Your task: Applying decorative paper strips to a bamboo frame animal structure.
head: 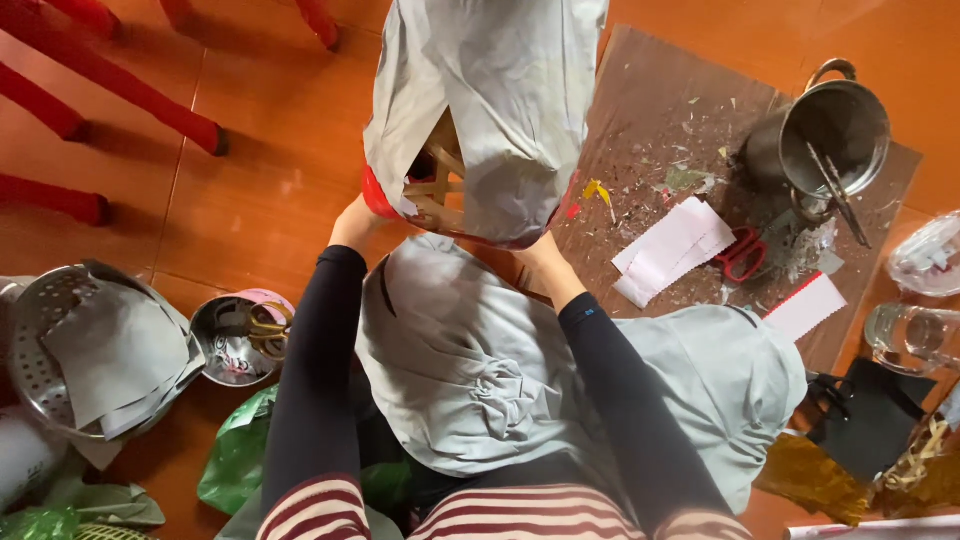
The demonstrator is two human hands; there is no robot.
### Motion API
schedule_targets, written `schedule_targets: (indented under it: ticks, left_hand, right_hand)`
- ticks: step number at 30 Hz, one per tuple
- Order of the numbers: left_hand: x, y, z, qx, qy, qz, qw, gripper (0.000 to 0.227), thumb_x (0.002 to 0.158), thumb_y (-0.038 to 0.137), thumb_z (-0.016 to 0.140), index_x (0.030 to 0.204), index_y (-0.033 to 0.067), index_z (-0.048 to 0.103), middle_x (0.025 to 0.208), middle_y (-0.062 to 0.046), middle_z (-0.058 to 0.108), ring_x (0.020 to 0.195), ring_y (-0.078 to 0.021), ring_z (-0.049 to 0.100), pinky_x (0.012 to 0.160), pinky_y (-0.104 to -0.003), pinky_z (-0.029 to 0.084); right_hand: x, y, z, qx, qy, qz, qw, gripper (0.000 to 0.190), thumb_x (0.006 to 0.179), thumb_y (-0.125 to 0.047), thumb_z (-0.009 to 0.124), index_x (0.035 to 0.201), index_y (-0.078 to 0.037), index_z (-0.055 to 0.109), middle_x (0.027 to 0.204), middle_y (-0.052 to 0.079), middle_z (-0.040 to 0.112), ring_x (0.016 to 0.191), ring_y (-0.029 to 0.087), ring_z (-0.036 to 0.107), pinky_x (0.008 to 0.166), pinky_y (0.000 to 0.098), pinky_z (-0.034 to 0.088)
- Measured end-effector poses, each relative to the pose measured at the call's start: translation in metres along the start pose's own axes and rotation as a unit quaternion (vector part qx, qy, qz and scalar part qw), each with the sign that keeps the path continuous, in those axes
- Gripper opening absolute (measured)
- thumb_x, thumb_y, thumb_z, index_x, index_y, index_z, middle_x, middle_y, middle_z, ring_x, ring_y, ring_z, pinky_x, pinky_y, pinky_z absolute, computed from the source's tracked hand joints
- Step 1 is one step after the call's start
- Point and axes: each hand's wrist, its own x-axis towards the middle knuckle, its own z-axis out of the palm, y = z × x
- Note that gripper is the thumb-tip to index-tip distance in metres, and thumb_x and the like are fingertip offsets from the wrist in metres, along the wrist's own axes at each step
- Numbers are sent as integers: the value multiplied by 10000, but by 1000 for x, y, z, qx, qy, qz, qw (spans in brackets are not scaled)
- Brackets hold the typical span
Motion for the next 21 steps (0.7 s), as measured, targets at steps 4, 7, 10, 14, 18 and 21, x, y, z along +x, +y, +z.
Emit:
schedule_targets:
  ticks: [4, 7, 10, 14, 18, 21]
  left_hand:
    - [10, -22, 7, 80, -21, 13, 996, 624, 858, 295, 803, 1412, 105, 590, 1412, -65, 617, 1282, -234, 564, 1092, -369, 446]
    - [18, -15, 12, 144, -6, 73, 987, 706, 840, 315, 829, 1454, 91, 562, 1475, -109, 563, 1342, -287, 510, 1111, -406, 407]
    - [23, -15, 13, 162, 1, 102, 981, 770, 800, 321, 844, 1467, 78, 546, 1472, -131, 556, 1342, -319, 501, 1111, -427, 406]
    - [25, 22, 2, 211, -74, -49, 973, 818, 679, 403, 846, 1390, 136, 544, 1320, -58, 621, 1228, -251, 584, 1081, -369, 474]
    - [14, 72, -3, 206, -54, -19, 977, 757, 751, 379, 789, 1413, 115, 534, 1361, -78, 601, 1262, -259, 558, 1096, -375, 447]
    - [6, 71, -1, 197, -33, 11, 980, 697, 824, 356, 732, 1435, 95, 523, 1402, -98, 580, 1295, -267, 532, 1112, -382, 421]
  right_hand:
    - [-4, -15, -15, -23, -45, 81, 995, 606, 817, -190, 836, 1344, -22, 588, 1324, 122, 655, 1172, 240, 594, 1029, 377, 492]
    - [-8, -2, -18, -29, -61, 109, 992, 554, 848, -182, 817, 1336, -20, 609, 1311, 106, 675, 1149, 232, 603, 1017, 376, 507]
    - [-11, 8, -18, 21, -61, 96, 993, 536, 857, -184, 797, 1331, -17, 613, 1306, 100, 673, 1139, 235, 597, 998, 380, 511]
    - [-6, -21, -26, 56, -58, 87, 993, 536, 863, -188, 781, 1338, -16, 603, 1306, 100, 665, 1136, 236, 593, 984, 378, 514]
    - [4, -63, -30, 78, -50, 94, 991, 527, 879, -169, 772, 1351, -16, 596, 1319, 101, 662, 1143, 230, 595, 986, 372, 518]
    - [16, -65, -29, 94, -44, 102, 989, 520, 890, -155, 765, 1361, -16, 591, 1328, 101, 659, 1149, 227, 596, 988, 368, 522]
